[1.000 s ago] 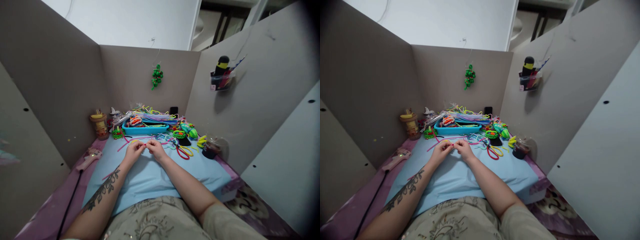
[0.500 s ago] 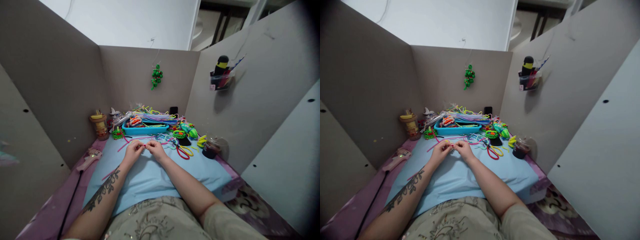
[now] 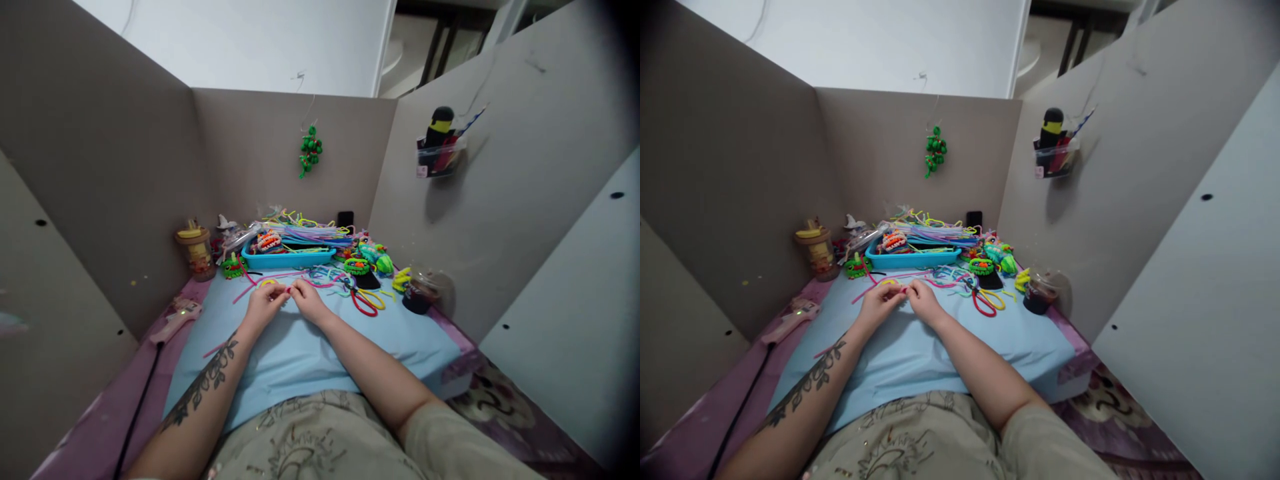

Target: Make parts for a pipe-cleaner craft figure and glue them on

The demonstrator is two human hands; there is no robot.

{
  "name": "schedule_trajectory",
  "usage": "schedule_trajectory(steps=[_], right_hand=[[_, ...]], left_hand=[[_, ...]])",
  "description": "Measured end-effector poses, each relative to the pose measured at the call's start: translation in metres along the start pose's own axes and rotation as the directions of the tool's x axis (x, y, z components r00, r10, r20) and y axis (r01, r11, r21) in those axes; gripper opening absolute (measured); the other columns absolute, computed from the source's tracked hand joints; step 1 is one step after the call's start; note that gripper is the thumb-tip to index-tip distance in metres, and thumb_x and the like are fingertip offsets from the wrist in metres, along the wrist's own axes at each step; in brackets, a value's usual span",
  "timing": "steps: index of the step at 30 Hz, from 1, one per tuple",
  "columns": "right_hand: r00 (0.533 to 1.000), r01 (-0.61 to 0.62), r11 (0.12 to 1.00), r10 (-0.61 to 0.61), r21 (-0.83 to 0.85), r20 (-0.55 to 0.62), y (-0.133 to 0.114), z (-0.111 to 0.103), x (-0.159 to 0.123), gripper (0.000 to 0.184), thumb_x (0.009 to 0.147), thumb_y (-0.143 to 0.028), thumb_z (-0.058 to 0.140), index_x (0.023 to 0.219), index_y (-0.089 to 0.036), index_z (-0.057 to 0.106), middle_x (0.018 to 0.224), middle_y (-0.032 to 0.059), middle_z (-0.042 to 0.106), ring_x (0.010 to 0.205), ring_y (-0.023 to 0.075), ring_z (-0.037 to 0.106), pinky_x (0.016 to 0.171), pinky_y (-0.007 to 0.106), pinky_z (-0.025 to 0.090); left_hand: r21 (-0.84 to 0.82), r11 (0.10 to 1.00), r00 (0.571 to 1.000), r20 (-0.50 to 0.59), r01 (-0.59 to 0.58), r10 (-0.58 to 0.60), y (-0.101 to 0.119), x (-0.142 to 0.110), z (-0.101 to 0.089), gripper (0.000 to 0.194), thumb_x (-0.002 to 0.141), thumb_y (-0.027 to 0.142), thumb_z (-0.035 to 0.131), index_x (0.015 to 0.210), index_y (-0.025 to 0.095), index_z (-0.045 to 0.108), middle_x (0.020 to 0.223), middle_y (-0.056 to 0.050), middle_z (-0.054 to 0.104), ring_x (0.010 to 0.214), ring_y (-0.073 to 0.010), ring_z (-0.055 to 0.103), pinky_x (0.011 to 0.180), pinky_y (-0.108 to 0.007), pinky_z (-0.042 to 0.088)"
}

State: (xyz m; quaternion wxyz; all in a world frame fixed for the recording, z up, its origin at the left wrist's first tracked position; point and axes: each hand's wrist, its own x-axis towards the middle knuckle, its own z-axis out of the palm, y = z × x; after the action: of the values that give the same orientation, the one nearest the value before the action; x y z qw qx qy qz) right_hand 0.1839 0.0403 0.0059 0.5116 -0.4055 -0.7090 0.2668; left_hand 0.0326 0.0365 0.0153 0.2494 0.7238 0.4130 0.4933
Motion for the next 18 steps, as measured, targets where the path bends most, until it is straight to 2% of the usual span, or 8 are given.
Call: schedule_trajectory(steps=[7,12,16,18], right_hand=[[0.998,-0.019,1.000,0.019,0.003,-0.051,0.002,0.000,0.002,0.016,0.081,-0.027,0.043,0.066,-0.020,0.043,0.065,-0.0019,0.045,0.065,0.0142,0.042,0.060,0.025,0.033],[0.997,-0.041,0.997,0.045,0.060,-0.069,0.003,0.001,0.003,0.018,0.080,-0.030,0.044,0.065,-0.021,0.044,0.062,-0.0024,0.045,0.063,0.0139,0.042,0.059,0.025,0.033],[0.996,-0.073,0.988,0.079,0.138,-0.041,0.000,0.002,0.001,0.020,0.081,-0.033,0.045,0.066,-0.021,0.045,0.056,-0.0039,0.042,0.058,0.0130,0.041,0.054,0.024,0.032],[0.995,-0.089,0.981,0.095,0.173,-0.026,-0.002,0.002,0.000,0.020,0.080,-0.035,0.046,0.066,-0.021,0.046,0.055,-0.0044,0.042,0.056,0.0123,0.040,0.053,0.023,0.031]], left_hand=[[-0.020,0.999,0.999,-0.019,0.030,-0.031,0.003,-0.002,0.003,0.019,0.072,0.036,0.063,0.076,0.017,0.066,0.070,-0.003,0.067,0.059,-0.0138,0.059,0.056,-0.025,0.045],[-0.105,0.990,0.995,0.022,0.096,-0.094,0.008,-0.002,0.005,0.019,0.072,0.036,0.061,0.070,0.017,0.062,0.056,0.001,0.059,0.049,-0.0111,0.052,0.047,-0.022,0.039],[-0.184,0.975,0.991,0.062,0.125,-0.116,0.013,-0.001,0.006,0.022,0.075,0.039,0.059,0.074,0.017,0.059,0.052,0.003,0.056,0.044,-0.0102,0.050,0.045,-0.022,0.038],[-0.168,0.981,0.994,0.054,0.101,-0.093,0.013,-0.001,0.006,0.026,0.077,0.043,0.056,0.077,0.017,0.058,0.051,0.003,0.055,0.043,-0.0099,0.049,0.044,-0.022,0.038]])
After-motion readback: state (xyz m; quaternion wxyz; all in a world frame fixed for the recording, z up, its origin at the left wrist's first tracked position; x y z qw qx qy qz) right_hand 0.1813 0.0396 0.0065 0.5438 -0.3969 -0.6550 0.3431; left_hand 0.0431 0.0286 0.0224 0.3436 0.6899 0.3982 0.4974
